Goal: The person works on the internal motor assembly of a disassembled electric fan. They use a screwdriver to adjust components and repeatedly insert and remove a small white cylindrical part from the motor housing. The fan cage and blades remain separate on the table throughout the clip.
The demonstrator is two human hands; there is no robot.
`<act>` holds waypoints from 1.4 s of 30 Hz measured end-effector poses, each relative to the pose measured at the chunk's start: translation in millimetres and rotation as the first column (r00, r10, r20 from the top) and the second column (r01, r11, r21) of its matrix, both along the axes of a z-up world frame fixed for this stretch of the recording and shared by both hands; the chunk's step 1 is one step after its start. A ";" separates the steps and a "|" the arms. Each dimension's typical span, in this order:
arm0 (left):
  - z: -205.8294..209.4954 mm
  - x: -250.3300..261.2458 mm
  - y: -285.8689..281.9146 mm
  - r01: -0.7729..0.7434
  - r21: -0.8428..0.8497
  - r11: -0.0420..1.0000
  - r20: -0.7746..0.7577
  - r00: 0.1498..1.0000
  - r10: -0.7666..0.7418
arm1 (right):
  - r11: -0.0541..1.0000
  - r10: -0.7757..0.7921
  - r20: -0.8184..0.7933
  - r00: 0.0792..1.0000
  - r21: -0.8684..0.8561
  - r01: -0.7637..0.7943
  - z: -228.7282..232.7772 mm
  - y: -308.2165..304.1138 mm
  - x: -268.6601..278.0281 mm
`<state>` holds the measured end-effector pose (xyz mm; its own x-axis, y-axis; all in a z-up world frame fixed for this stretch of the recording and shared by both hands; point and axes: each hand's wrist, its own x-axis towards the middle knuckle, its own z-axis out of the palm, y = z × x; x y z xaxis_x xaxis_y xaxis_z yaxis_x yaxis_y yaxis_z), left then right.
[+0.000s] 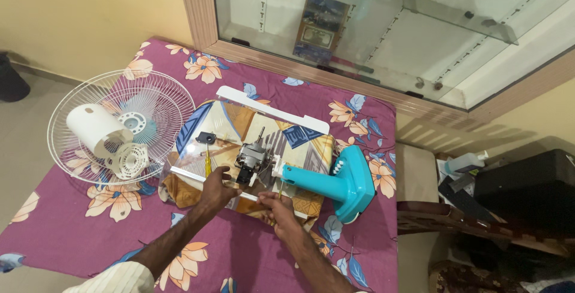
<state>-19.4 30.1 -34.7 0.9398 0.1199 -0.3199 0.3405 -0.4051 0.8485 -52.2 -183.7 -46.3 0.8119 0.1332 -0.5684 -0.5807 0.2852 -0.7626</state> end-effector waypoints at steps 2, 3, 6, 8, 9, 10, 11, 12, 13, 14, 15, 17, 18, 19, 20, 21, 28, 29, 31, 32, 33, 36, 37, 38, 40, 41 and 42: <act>-4.7 -5.3 1.7 -0.033 0.015 0.999 0.005 0.999 0.033 | 1.000 0.007 -0.031 0.999 -0.005 -0.007 1.6 -2.3 -3.8; -7.0 -7.9 1.6 -0.050 0.022 0.999 0.008 0.999 0.049 | 1.000 0.010 -0.046 0.999 -0.009 -0.010 2.8 -3.9 -6.1; -12.0 -16.1 -2.1 -0.083 0.032 0.996 0.032 0.996 0.082 | 0.998 0.041 -0.073 0.996 -0.046 -0.044 8.9 -7.1 -13.5; -12.7 -22.1 -4.4 -0.070 0.017 0.997 0.043 0.997 0.070 | 0.999 0.047 -0.079 0.996 -0.023 -0.049 14.9 -9.7 -19.0; -12.3 -23.8 -5.9 -0.062 0.010 0.998 0.050 0.997 0.062 | 0.999 0.049 -0.080 0.996 -0.013 -0.050 18.3 -11.2 -20.8; -11.4 -25.4 -7.7 -0.098 -0.069 0.993 0.012 0.995 0.099 | 0.999 0.014 -0.075 0.997 -0.032 -0.017 21.7 -12.9 -22.5; -10.7 -27.5 -10.3 -0.135 -0.147 0.980 -0.030 0.991 0.132 | 0.999 -0.021 -0.071 0.997 -0.051 0.018 25.0 -15.3 -24.9; -9.6 -29.2 -12.8 -0.173 -0.222 0.959 -0.075 0.984 0.161 | 0.996 -0.057 -0.066 0.996 -0.070 0.052 28.2 -17.9 -25.8; -7.8 -29.1 -14.4 -0.170 -0.165 0.972 -0.071 0.984 0.161 | 0.977 -0.176 -0.085 0.981 -0.141 0.163 31.5 -20.1 -24.6; -5.8 -28.0 -15.6 -0.167 -0.107 0.980 -0.067 0.985 0.160 | 0.940 -0.293 -0.096 0.951 -0.212 0.268 34.4 -22.8 -22.7; -4.2 -27.4 -17.3 -0.162 -0.048 0.986 -0.064 0.985 0.159 | 0.886 -0.408 -0.099 0.908 -0.283 0.367 36.4 -26.3 -21.3; -0.7 -25.0 -21.1 -0.134 0.074 0.988 0.083 0.988 0.127 | 0.805 -0.565 -0.121 0.816 -0.297 0.513 39.4 -40.7 -15.2; 1.7 -22.9 -23.0 -0.125 0.136 0.983 0.154 0.983 0.104 | 0.755 -0.637 -0.131 0.759 -0.305 0.581 39.9 -50.2 -11.6; 4.3 -21.9 -24.6 -0.109 0.118 0.987 0.161 0.983 0.089 | 0.747 -0.656 -0.145 0.741 -0.270 0.608 39.2 -59.5 -7.8; 7.2 -21.0 -26.0 -0.093 0.100 0.991 0.168 0.983 0.075 | 0.737 -0.673 -0.161 0.722 -0.234 0.634 37.6 -69.2 -2.0; 10.5 -20.0 -26.6 -0.078 0.083 0.994 0.176 0.982 0.062 | 0.725 -0.688 -0.178 0.704 -0.199 0.659 34.3 -77.8 4.3; 34.7 -6.0 -31.6 0.047 0.111 0.993 0.236 0.969 -0.073 | 0.748 -0.624 -0.398 0.673 -0.054 0.661 -18.6 -123.0 56.0; 36.8 -6.5 -33.0 0.039 0.129 0.991 0.258 0.964 -0.072 | 0.737 -0.626 -0.420 0.658 -0.043 0.674 -28.0 -126.2 58.8; 39.7 -6.9 -35.0 0.023 0.162 0.986 0.251 0.966 -0.064 | 0.729 -0.619 -0.422 0.662 0.006 0.685 -43.9 -131.9 62.4; 40.4 -6.5 -36.0 0.016 0.178 0.984 0.222 0.973 -0.056 | 0.731 -0.611 -0.402 0.682 0.046 0.681 -49.8 -134.5 62.9; 40.5 -5.7 -37.6 0.011 0.194 0.981 0.193 0.980 -0.049 | 0.731 -0.604 -0.380 0.701 0.085 0.677 -54.2 -136.5 62.5; 38.8 -2.4 -39.5 0.039 0.278 0.960 0.159 0.984 -0.085 | 0.678 -0.649 -0.423 0.632 0.055 0.733 -56.2 -134.4 61.8; 37.5 -1.8 -38.1 0.043 0.262 0.964 0.165 0.982 -0.089 | 0.683 -0.650 -0.415 0.636 0.048 0.729 -53.7 -132.1 60.3; 35.8 -1.6 -36.4 0.048 0.247 0.968 0.172 0.981 -0.093 | 0.687 -0.651 -0.407 0.640 0.041 0.725 -50.1 -129.9 57.6; 30.7 -0.4 -36.1 0.065 0.234 0.970 0.158 0.982 -0.104 | 0.711 -0.629 -0.388 0.674 0.064 0.700 -41.0 -128.9 50.3; 28.3 1.6 -35.8 0.075 0.237 0.969 0.140 0.984 -0.110 | 0.730 -0.603 -0.376 0.704 0.096 0.676 -36.1 -128.7 46.0; 26.2 3.0 -35.5 0.085 0.240 0.967 0.121 0.986 -0.116 | 0.748 -0.576 -0.361 0.733 0.127 0.651 -31.7 -128.3 41.9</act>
<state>-16.4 -5.4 -8.5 0.9831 0.0789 -0.1655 0.1782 -0.6231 0.7616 -10.2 -312.0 -77.9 0.5699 -0.1813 -0.8014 -0.3902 0.7986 -0.4582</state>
